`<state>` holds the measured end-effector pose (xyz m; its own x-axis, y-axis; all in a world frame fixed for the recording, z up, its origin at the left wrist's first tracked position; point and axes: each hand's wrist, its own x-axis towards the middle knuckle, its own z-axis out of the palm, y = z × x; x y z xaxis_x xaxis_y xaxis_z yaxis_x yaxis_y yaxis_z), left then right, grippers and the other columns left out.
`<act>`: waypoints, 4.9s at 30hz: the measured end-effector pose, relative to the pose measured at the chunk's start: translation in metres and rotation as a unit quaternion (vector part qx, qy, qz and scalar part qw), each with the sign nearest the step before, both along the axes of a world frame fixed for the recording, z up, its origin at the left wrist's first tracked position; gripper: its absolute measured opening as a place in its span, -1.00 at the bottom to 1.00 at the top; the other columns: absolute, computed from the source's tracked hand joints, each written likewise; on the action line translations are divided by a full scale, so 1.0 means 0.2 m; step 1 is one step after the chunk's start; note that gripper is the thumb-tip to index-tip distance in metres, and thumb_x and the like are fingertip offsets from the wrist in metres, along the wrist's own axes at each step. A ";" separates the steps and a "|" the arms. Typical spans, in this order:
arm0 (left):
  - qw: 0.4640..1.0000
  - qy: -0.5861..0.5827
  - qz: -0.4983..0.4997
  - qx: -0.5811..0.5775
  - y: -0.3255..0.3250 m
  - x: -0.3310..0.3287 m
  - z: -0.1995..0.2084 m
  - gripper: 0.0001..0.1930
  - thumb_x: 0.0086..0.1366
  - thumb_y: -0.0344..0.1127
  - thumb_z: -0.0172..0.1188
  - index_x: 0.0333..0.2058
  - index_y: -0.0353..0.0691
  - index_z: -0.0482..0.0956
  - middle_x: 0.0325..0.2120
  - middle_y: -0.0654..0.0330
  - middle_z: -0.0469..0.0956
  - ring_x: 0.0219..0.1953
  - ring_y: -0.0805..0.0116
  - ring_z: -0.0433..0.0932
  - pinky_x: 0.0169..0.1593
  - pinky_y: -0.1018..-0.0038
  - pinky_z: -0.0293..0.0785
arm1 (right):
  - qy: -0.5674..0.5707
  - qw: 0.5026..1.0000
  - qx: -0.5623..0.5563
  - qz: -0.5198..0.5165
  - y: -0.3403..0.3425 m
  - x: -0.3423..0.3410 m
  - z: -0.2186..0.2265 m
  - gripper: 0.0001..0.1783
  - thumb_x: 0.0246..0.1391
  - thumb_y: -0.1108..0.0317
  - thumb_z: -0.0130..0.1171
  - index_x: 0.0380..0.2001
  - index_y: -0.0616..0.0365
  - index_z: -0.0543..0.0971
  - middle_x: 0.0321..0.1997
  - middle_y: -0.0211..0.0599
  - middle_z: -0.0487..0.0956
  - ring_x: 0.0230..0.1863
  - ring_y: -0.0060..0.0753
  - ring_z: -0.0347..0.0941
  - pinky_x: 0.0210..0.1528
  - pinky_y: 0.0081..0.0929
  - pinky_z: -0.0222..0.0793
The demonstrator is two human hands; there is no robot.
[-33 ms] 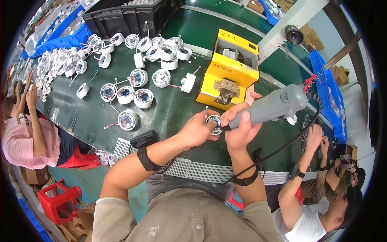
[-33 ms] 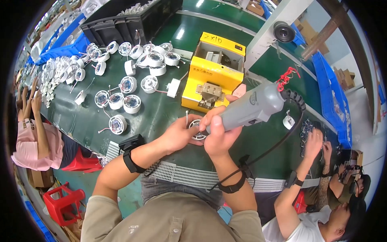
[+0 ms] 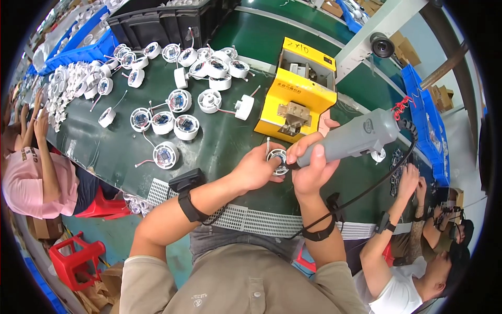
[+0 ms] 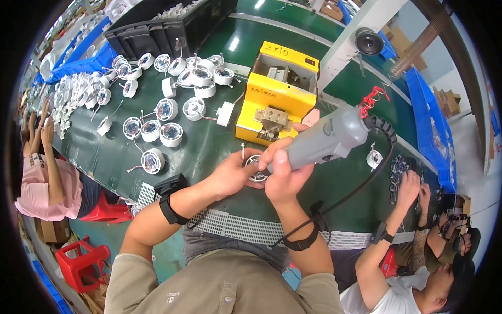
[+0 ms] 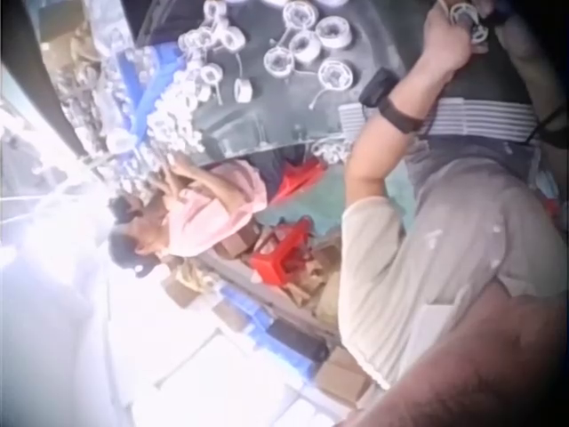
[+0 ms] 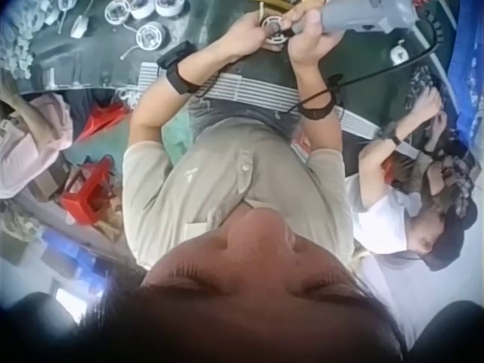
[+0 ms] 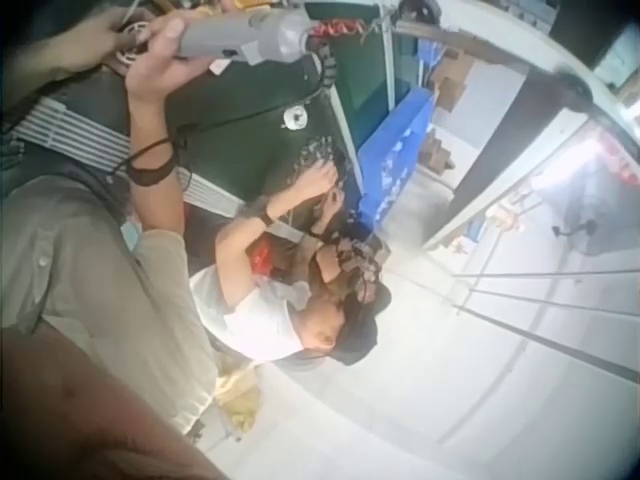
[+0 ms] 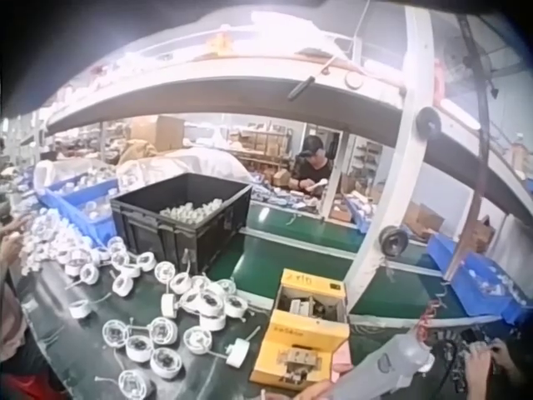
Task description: The person assembles electronic components by inserting a circuit board and wires into a white plastic housing, securing them with a power screwdriver, and placing the finished unit on the workbench.
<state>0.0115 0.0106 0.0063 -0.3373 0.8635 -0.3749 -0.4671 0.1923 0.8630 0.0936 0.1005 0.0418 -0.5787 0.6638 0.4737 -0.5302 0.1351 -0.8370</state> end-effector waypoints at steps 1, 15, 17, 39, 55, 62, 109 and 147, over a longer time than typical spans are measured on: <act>1.000 0.000 0.000 -0.001 0.00 0.00 0.00 -0.71 0.36 -0.46 -0.05 0.02 -0.43 0.36 -0.15 0.03 0.50 -0.25 0.29 0.62 -0.20 0.45 0.68 | -0.001 1.000 -0.001 0.001 0.00 0.00 0.00 -0.44 0.20 0.24 -0.06 0.16 0.25 0.06 -0.54 -0.27 0.35 -0.63 -0.45 0.31 -0.54 -0.47 0.39; 0.998 0.062 -0.016 0.008 0.03 0.02 0.07 -0.70 0.35 -0.45 -0.03 0.02 -0.41 0.37 -0.14 0.02 0.51 -0.18 0.28 0.61 -0.19 0.43 0.68 | 0.004 0.997 0.075 -0.019 0.02 0.03 -0.05 -0.41 0.16 0.12 0.01 0.06 0.30 0.09 -0.57 -0.29 0.36 -0.64 -0.52 0.31 -0.57 -0.52 0.37; 0.998 0.059 -0.010 0.011 0.00 0.01 0.05 -0.71 0.35 -0.45 -0.03 0.01 -0.40 0.38 -0.15 0.04 0.51 -0.17 0.29 0.59 -0.16 0.41 0.67 | -0.012 0.995 0.096 -0.038 -0.02 0.02 -0.13 -0.44 0.13 0.13 0.07 0.02 0.26 0.14 -0.57 -0.32 0.43 -0.62 -0.57 0.33 -0.52 -0.61 0.33; 0.840 0.517 -0.165 0.024 -0.24 -0.25 0.25 -0.82 0.17 -0.34 0.27 -0.31 -0.33 0.60 -0.55 0.17 0.60 -0.52 0.45 0.55 -0.41 0.49 0.45 | -0.479 0.637 0.413 -0.440 0.95 0.85 -0.15 -0.58 -0.24 0.34 0.41 -0.20 0.02 0.56 -0.17 -0.20 0.50 -0.01 0.00 0.36 0.08 -0.15 0.24; 0.983 -0.001 -0.147 0.110 -0.13 -0.13 0.08 -0.52 0.47 -0.12 -0.11 0.17 -0.39 0.30 0.00 0.09 0.49 -0.04 0.34 0.51 -0.03 0.44 0.45 | -0.352 0.849 0.392 0.037 0.06 0.36 0.23 -0.27 -0.26 0.12 0.47 0.03 0.12 0.45 -0.17 -0.17 0.54 -0.04 -0.03 0.44 0.07 -0.18 0.33; 0.988 -0.051 -0.137 0.049 -0.13 -0.14 0.03 -0.49 0.46 0.07 -0.15 -0.12 -0.31 0.52 -0.37 0.27 0.56 -0.42 0.54 0.43 -0.41 0.63 0.31 | -0.270 0.836 0.461 0.128 0.18 0.25 0.19 -0.28 -0.20 0.36 0.37 0.14 0.04 0.43 0.12 -0.08 0.46 0.14 -0.02 0.39 0.18 -0.20 0.33; 0.965 -0.198 -0.097 0.140 -0.13 -0.12 0.14 -0.35 0.31 -0.26 0.08 0.27 -0.46 0.10 0.06 -0.05 0.41 0.06 0.13 0.49 0.14 0.23 0.42 | -0.164 0.951 0.261 -0.026 0.08 0.26 -0.03 -0.83 -0.23 0.51 0.21 -0.69 0.19 0.40 -0.62 -0.29 0.40 -0.43 -0.17 0.34 -0.31 -0.30 0.27; 0.955 -0.160 -0.061 0.243 -0.10 -0.01 0.08 -0.57 0.34 -0.29 0.05 0.15 -0.23 0.28 0.02 0.06 0.42 0.03 0.11 0.45 0.10 0.17 0.35 | -0.224 0.969 0.089 0.055 0.04 0.27 -0.01 -0.76 0.00 0.52 0.30 -0.20 0.28 0.61 -0.33 -0.30 0.52 -0.40 -0.56 0.54 -0.45 -0.65 0.42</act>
<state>0.0089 -0.0093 0.0231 -0.1576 0.9874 0.0142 -0.7215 -0.1250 0.6811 0.1478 0.1091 0.0389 -0.8153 0.5173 0.2601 -0.1389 0.2614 -0.9552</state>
